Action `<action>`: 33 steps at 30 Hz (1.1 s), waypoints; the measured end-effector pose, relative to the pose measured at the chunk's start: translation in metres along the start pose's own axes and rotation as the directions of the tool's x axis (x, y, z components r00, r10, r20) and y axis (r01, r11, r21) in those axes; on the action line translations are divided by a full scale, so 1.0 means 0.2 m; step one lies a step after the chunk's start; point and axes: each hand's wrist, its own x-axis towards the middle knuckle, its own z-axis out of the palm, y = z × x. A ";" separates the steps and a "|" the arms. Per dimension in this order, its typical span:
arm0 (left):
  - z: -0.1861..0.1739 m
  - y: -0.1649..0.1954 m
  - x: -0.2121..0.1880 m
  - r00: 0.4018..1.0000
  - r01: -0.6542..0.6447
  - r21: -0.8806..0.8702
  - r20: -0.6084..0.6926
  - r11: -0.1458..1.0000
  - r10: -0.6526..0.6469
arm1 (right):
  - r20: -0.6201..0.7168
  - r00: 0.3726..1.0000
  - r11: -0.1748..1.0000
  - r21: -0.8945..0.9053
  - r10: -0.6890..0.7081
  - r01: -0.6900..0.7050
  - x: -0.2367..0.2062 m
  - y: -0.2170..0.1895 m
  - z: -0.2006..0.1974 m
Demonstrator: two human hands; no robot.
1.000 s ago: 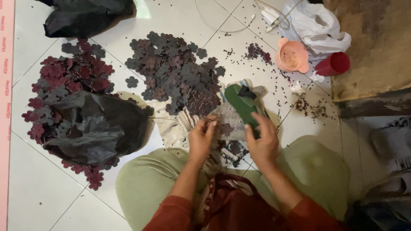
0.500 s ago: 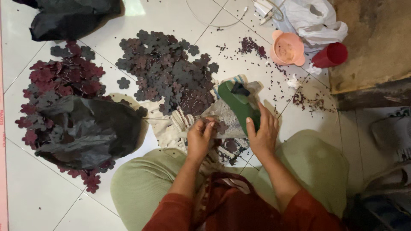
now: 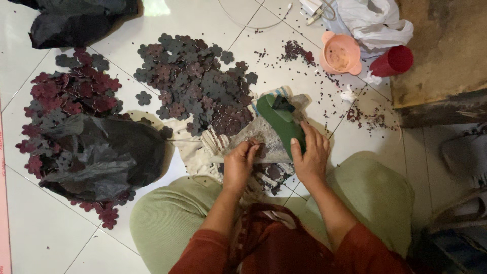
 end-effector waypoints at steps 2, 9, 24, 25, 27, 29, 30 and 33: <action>0.00 0.00 0.01 0.993 -0.117 0.044 -0.031 0.992 0.118 | -0.017 1.000 1.000 -0.002 -0.016 0.016 0.00 0.00 0.00; 0.01 0.03 0.02 0.997 -0.081 0.227 0.020 0.971 0.078 | -0.018 1.000 1.000 -0.005 -0.014 0.014 0.00 0.00 0.00; 0.02 0.03 0.01 0.962 -0.274 0.259 0.087 0.926 0.260 | 0.371 0.897 0.963 -0.204 0.240 -0.174 0.09 -0.05 -0.06; 0.02 0.03 0.01 0.948 -0.318 0.218 0.097 0.923 0.304 | 0.384 0.890 0.965 -0.183 0.246 -0.188 0.10 -0.07 -0.09; 0.01 0.04 0.01 0.945 -0.324 0.164 0.108 0.932 0.309 | 0.413 0.877 0.968 -0.138 0.246 -0.207 0.13 -0.13 -0.17; 0.00 0.06 0.00 0.967 -0.236 0.127 0.134 0.964 0.219 | 0.407 0.886 0.973 -0.030 0.222 -0.230 0.15 -0.20 -0.30; 0.00 0.07 0.00 0.963 -0.245 0.130 0.148 0.961 0.225 | 0.394 0.893 0.969 0.021 0.217 -0.244 0.15 -0.24 -0.38; -0.01 0.07 -0.01 0.954 -0.283 0.164 0.151 0.945 0.259 | 0.294 0.936 0.942 0.211 0.195 -0.262 0.10 -0.29 -0.61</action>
